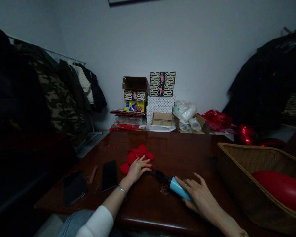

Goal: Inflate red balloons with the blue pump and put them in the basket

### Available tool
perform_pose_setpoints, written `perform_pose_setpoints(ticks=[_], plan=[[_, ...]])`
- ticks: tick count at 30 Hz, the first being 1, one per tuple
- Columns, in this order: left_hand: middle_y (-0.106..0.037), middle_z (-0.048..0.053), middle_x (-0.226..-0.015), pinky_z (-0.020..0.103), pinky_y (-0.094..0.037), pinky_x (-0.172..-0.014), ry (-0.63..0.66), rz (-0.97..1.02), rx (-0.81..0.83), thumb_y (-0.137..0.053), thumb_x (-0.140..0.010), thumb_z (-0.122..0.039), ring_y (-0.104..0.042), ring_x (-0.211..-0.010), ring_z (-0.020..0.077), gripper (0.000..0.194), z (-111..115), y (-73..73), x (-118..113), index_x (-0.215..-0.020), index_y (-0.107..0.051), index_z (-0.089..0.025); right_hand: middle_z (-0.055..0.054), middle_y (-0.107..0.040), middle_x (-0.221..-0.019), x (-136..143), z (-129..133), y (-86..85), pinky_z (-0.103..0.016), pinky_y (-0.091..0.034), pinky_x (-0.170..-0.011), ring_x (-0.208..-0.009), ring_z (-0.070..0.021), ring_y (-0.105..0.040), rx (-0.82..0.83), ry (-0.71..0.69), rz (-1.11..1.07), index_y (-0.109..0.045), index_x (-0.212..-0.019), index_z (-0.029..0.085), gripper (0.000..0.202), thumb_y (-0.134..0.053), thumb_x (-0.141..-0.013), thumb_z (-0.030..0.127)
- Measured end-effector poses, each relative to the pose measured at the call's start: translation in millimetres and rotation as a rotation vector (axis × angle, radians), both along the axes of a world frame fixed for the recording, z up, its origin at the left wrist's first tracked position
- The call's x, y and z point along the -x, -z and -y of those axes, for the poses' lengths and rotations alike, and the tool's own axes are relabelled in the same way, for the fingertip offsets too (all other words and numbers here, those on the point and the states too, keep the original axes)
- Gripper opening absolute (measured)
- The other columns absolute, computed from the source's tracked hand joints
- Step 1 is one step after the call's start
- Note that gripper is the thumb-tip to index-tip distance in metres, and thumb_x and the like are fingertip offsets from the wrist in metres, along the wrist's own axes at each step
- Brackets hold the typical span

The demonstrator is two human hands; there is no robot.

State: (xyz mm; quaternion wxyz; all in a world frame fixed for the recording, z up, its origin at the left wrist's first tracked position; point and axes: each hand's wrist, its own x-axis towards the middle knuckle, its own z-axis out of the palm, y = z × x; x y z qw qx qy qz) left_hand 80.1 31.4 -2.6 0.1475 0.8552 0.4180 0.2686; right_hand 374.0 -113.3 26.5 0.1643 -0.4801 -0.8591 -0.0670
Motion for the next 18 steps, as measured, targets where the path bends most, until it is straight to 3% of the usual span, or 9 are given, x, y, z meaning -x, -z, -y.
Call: perform_pose_setpoints(ticks=[4,9,18], plan=[[-0.057,0.002,-0.124,0.047,-0.015,-0.108,0.082,0.001,0.027,-0.068,-0.071,-0.037,-0.033,-0.13,0.022,0.03,1,0.7,1,-0.1,-0.067,-0.032,-0.004,-0.06,-0.103,-1,2,-3.2,-0.052,-0.014,-0.102,-0.089,-0.0176,-0.056,0.025,-0.024,0.001,-0.024,-0.139,0.027,0.066,-0.048,-0.078,0.022],[-0.061,0.002,-0.118,0.045,-0.009,-0.109,0.174,0.127,0.056,-0.066,-0.073,-0.029,-0.035,-0.129,0.0207,0.017,8,-1.3,-4,-0.089,-0.069,-0.032,-0.004,-0.06,-0.103,0,3,-6.5,-0.051,-0.014,-0.102,-0.093,-0.0182,-0.056,0.065,-0.033,0.005,-0.025,-0.139,0.027,0.066,-0.049,-0.077,0.023],[-0.066,0.004,-0.109,0.045,-0.011,-0.109,0.256,0.25,0.079,-0.071,-0.066,-0.036,-0.046,-0.121,0.0244,0.022,19,-4.8,-11,-0.087,-0.069,-0.03,-0.003,-0.059,-0.099,3,5,-13.8,-0.049,-0.014,-0.102,-0.089,-0.0171,-0.055,0.075,-0.031,0.039,-0.027,-0.138,0.026,0.067,-0.05,-0.076,0.021]])
